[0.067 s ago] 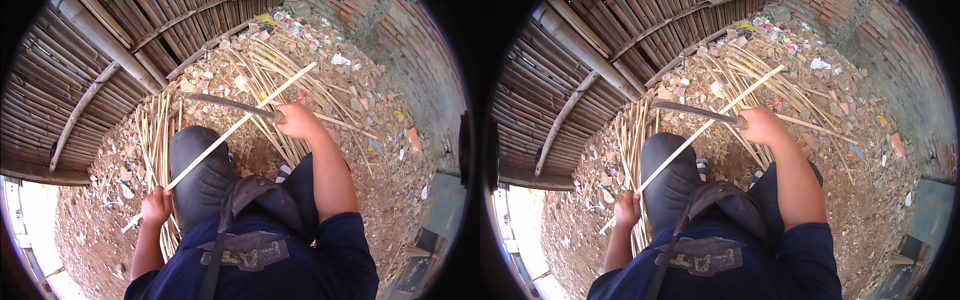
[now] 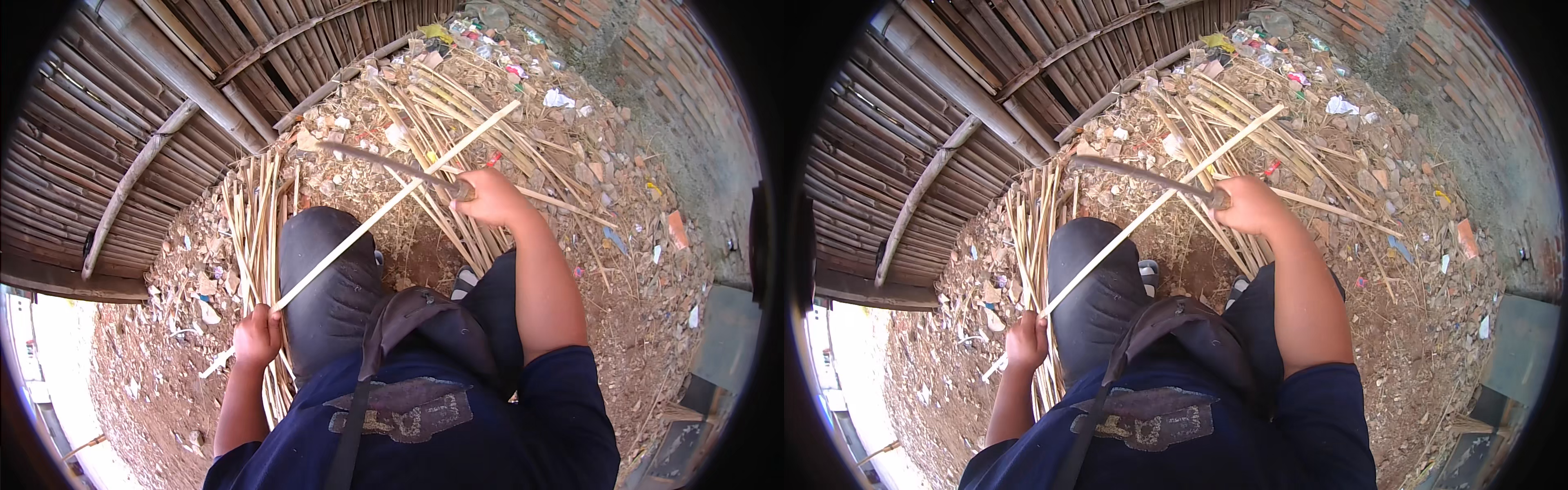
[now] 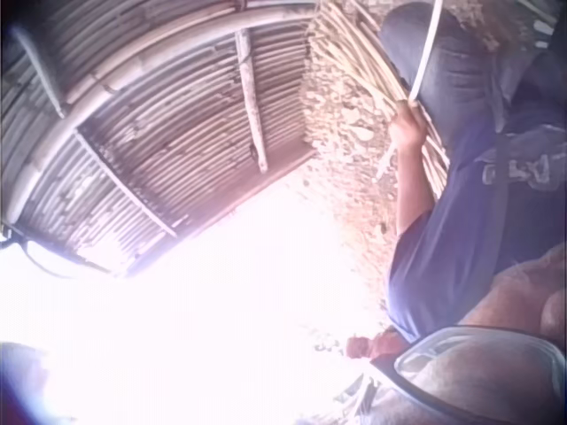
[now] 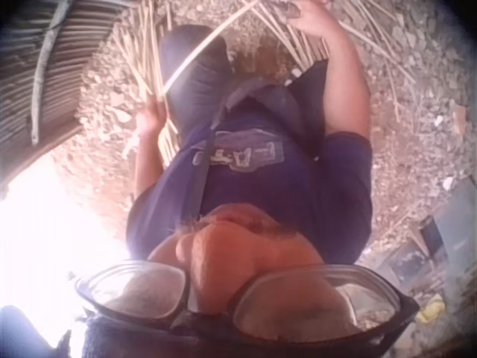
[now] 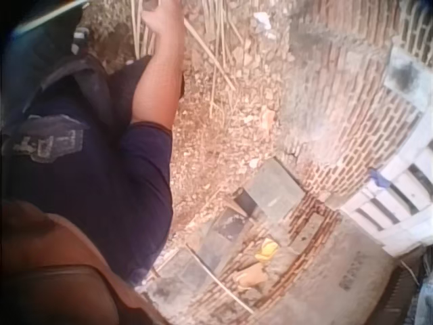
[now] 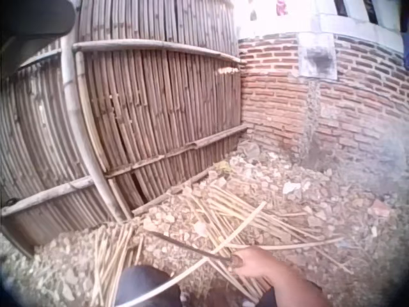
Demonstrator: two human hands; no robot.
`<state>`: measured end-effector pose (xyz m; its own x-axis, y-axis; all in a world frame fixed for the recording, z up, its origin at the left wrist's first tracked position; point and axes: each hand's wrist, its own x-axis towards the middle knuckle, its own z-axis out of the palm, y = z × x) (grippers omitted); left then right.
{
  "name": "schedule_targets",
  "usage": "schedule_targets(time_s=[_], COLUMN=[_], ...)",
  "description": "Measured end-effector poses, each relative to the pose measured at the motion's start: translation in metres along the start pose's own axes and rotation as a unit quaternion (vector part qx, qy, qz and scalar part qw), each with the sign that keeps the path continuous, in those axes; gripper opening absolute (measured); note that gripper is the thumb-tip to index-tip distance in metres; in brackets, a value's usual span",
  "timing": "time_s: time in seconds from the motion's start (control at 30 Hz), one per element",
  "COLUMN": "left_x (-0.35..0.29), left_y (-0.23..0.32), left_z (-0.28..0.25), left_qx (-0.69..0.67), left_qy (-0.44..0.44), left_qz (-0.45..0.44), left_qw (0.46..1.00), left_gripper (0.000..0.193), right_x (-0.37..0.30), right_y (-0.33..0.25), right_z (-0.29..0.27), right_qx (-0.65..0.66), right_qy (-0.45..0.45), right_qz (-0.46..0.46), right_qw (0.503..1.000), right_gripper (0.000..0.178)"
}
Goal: The person shaves thin strips of bamboo using a large blade. They hold the bamboo stick with one hand and pull the blade along its length repeatedly to smooth or thin the material, working through several sticks from a pile on the ground.
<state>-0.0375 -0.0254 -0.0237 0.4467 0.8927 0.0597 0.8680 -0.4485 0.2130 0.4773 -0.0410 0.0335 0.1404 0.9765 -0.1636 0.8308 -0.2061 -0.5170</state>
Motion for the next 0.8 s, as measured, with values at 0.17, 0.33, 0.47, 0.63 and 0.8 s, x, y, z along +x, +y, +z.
schedule_targets(time_s=[0.17, 0.33, 0.47, 0.63, 0.8], left_x=[0.001, -0.001, -0.002, -0.002, -0.002], left_y=[0.002, 0.003, 0.002, -0.013, -0.014], left_z=[0.005, 0.002, 0.003, 0.005, -0.017], left_qx=[-0.004, -0.001, -0.030, -0.039, -0.038], left_qy=[0.015, 0.017, 0.023, 0.020, -0.001], left_qz=[0.003, 0.005, 0.015, 0.025, 0.020], left_qw=[1.000, 1.000, 0.999, 0.999, 0.999], left_gripper=[0.028, 0.027, 0.027, 0.025, 0.029], right_x=[0.010, 0.006, -0.005, 0.008, 0.003], right_y=[0.051, 0.024, -0.009, 0.027, 0.006], right_z=[-0.011, -0.005, -0.003, -0.012, -0.017], right_qx=[0.126, 0.061, -0.001, 0.040, 0.034], right_qy=[0.091, 0.155, 0.069, 0.078, 0.128], right_qz=[0.107, 0.076, -0.008, 0.067, 0.091], right_qw=[0.982, 0.983, 0.998, 0.994, 0.987], right_gripper=[0.031, 0.023, 0.021, 0.025, 0.022])
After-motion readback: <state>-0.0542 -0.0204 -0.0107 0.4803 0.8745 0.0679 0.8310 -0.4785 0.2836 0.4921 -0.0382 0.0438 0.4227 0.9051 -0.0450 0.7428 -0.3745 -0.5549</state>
